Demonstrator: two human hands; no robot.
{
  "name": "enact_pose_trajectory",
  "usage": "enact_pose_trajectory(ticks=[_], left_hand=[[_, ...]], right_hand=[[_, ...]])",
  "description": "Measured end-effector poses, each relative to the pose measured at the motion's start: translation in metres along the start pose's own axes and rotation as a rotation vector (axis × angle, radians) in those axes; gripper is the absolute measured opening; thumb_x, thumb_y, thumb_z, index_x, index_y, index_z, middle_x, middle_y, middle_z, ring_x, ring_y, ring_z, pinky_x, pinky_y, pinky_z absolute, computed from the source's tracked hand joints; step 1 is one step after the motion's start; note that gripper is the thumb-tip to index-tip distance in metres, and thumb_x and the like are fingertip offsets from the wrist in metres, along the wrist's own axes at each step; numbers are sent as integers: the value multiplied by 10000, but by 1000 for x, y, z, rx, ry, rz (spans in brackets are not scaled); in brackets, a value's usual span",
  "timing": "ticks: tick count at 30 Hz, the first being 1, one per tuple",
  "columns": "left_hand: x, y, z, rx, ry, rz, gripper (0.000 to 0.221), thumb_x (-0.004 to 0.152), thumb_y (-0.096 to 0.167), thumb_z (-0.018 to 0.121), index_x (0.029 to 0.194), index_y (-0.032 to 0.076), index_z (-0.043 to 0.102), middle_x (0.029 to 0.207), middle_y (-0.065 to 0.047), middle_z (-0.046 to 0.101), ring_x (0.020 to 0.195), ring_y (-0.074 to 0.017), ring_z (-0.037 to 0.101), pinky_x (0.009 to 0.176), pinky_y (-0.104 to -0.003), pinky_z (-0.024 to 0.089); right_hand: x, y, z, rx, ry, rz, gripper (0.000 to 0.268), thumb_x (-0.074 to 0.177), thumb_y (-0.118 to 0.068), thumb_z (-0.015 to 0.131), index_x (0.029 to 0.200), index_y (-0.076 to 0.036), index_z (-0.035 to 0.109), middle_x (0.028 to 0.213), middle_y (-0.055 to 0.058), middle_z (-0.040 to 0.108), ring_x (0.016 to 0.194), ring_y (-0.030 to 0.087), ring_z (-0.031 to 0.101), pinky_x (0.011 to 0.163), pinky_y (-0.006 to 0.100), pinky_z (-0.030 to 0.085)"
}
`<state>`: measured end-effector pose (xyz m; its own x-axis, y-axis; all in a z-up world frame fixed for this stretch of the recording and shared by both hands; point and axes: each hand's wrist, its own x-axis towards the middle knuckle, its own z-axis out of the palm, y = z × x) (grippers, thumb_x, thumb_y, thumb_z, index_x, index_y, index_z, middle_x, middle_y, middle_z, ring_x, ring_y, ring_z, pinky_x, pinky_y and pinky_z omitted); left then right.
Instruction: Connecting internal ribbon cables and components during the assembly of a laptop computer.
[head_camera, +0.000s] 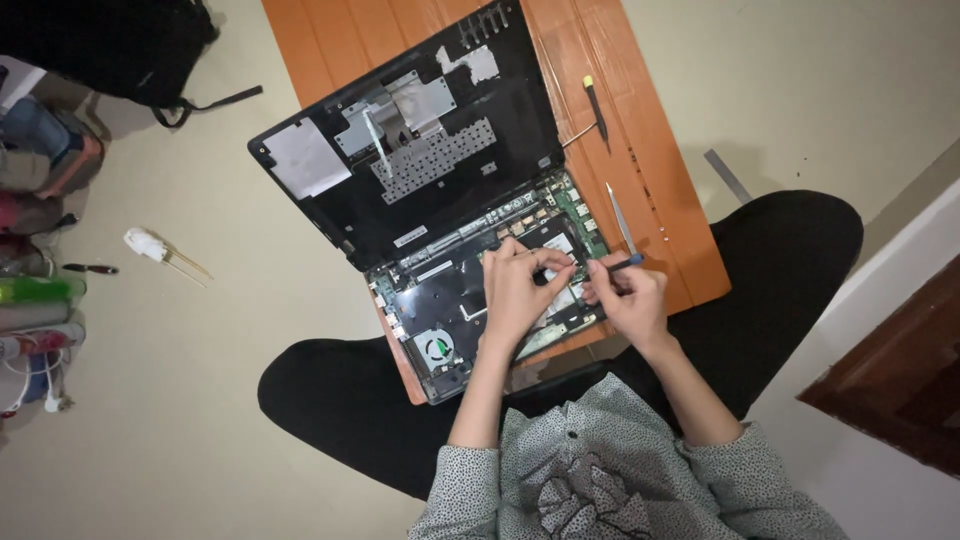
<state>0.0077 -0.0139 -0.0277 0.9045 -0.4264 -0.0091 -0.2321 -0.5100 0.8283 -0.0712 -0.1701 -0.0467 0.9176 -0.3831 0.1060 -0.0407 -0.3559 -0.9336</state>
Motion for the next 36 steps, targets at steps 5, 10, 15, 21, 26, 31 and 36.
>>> enact_pose_trajectory(ticks=[5,10,15,21,26,31,36], left_hand=[[0,-2,0,-4,-4,-3,96,800,279,803,879,250,755,742,99,741,828,-156,527,841,-319,326],[0,-1,-1,-3,9,22,83,806,268,799,872,244,754,733,89,738,812,-167,528,822,-326,323],[-1,-3,1,6,15,23,86,800,275,798,870,254,754,736,88,741,822,-172,534,831,-328,325],[0,-4,2,2,25,20,84,795,273,794,867,257,755,732,98,740,828,-161,530,838,-321,330],[-2,-6,2,0,22,22,86,801,281,787,878,267,751,739,106,741,831,-158,526,846,-322,327],[-2,-6,2,0,21,31,88,808,259,784,890,258,750,743,102,740,829,-157,526,847,-319,330],[-4,-13,5,4,21,41,95,800,275,781,889,279,748,750,117,740,842,-155,529,852,-322,329]], right_hand=[[1,0,-1,9,-18,-14,143,977,-46,671,837,-46,699,567,108,708,514,173,714,519,259,549],[2,-5,-1,23,-23,-15,162,983,-39,670,822,-47,693,567,113,707,499,169,706,517,258,551],[2,-6,-1,21,-19,6,177,991,-48,673,816,-27,682,583,137,709,493,167,699,497,263,555],[5,-8,1,87,-10,83,217,1003,-61,673,804,23,652,636,212,705,526,207,709,492,293,586],[7,-12,2,125,-13,147,219,1011,-53,658,816,47,636,663,247,699,541,229,708,498,297,600],[8,-11,3,111,-4,206,245,1003,-79,691,813,63,630,678,277,692,523,254,705,478,308,609],[6,6,2,171,6,195,228,1017,-88,671,828,36,641,674,260,696,539,242,707,480,304,614]])
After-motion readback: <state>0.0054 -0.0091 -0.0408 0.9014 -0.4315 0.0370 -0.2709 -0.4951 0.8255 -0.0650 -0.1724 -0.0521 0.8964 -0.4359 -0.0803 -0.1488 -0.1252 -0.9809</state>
